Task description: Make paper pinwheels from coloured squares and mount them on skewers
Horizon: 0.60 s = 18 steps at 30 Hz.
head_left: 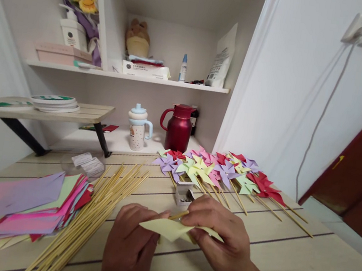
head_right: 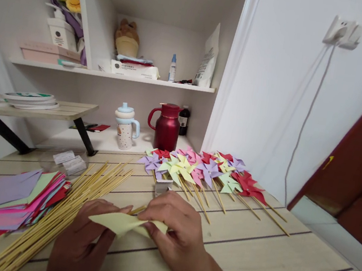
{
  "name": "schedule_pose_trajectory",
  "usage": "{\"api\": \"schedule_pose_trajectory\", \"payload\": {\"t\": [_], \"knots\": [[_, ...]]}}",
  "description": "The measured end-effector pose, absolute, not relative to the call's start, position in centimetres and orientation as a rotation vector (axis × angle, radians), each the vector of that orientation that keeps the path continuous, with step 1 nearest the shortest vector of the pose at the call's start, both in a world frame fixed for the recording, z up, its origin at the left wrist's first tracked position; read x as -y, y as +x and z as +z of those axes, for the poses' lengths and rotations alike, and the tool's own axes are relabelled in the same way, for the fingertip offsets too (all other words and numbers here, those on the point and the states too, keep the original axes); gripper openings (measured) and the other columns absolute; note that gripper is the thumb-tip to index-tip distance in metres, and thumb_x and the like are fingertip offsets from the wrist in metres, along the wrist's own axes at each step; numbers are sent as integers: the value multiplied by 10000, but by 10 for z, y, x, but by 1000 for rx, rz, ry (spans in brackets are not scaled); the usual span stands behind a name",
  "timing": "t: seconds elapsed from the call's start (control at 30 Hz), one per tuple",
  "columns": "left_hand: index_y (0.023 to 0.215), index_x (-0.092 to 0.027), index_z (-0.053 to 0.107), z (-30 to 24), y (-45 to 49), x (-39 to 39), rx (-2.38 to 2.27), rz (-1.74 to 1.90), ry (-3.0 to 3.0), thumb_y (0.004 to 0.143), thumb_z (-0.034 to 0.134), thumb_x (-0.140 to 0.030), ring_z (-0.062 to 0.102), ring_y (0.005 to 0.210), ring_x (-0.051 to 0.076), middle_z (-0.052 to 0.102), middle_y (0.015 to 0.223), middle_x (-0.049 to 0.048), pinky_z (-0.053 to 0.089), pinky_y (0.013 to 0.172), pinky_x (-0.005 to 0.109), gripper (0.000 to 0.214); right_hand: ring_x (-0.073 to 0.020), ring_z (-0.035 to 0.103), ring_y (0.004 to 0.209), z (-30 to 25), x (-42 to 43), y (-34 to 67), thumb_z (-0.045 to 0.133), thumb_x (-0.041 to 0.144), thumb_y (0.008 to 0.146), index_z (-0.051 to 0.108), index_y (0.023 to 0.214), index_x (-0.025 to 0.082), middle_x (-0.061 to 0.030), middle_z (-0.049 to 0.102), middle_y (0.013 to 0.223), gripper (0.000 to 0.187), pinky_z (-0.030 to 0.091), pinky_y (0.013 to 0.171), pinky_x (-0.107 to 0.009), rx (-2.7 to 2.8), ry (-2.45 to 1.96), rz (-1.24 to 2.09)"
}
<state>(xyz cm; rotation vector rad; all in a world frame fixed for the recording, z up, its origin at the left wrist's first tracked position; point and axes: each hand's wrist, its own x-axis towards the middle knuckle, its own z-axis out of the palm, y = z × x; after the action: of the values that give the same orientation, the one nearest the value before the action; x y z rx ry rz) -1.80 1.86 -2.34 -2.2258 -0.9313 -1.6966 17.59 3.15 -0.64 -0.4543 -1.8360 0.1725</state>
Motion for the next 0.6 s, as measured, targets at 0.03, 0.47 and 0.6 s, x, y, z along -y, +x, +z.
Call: {"api": "schedule_pose_trajectory", "payload": {"t": [0.03, 0.47, 0.6], "knots": [[943, -197, 746, -23, -18, -18, 930, -1703, -2235, 804, 608, -68, 632, 761, 128, 716, 801, 5, 493, 760, 236, 235, -168, 651, 756, -6, -31, 176, 621, 24, 827, 711, 930, 167, -63, 682, 811, 198, 526, 654, -300, 1833, -449, 174], [795, -203, 785, -23, -6, -31, 2319, -2717, -2244, 700, 741, -281, 623, 683, 162, 725, 728, 20, 484, 660, 241, 130, -167, 654, 764, -7, -32, 177, 634, 44, 831, 708, 937, 210, -45, 689, 822, 210, 519, 675, -294, 1817, -473, 335], [794, -178, 787, -27, -9, -36, 2365, -2889, -2096, 663, 787, -358, 529, 582, 118, 646, 636, 5, 428, 550, 212, 223, -151, 645, 718, -8, -29, 170, 663, 71, 816, 709, 839, 241, -3, 683, 756, 178, 506, 649, -266, 1700, -536, 538]]}}
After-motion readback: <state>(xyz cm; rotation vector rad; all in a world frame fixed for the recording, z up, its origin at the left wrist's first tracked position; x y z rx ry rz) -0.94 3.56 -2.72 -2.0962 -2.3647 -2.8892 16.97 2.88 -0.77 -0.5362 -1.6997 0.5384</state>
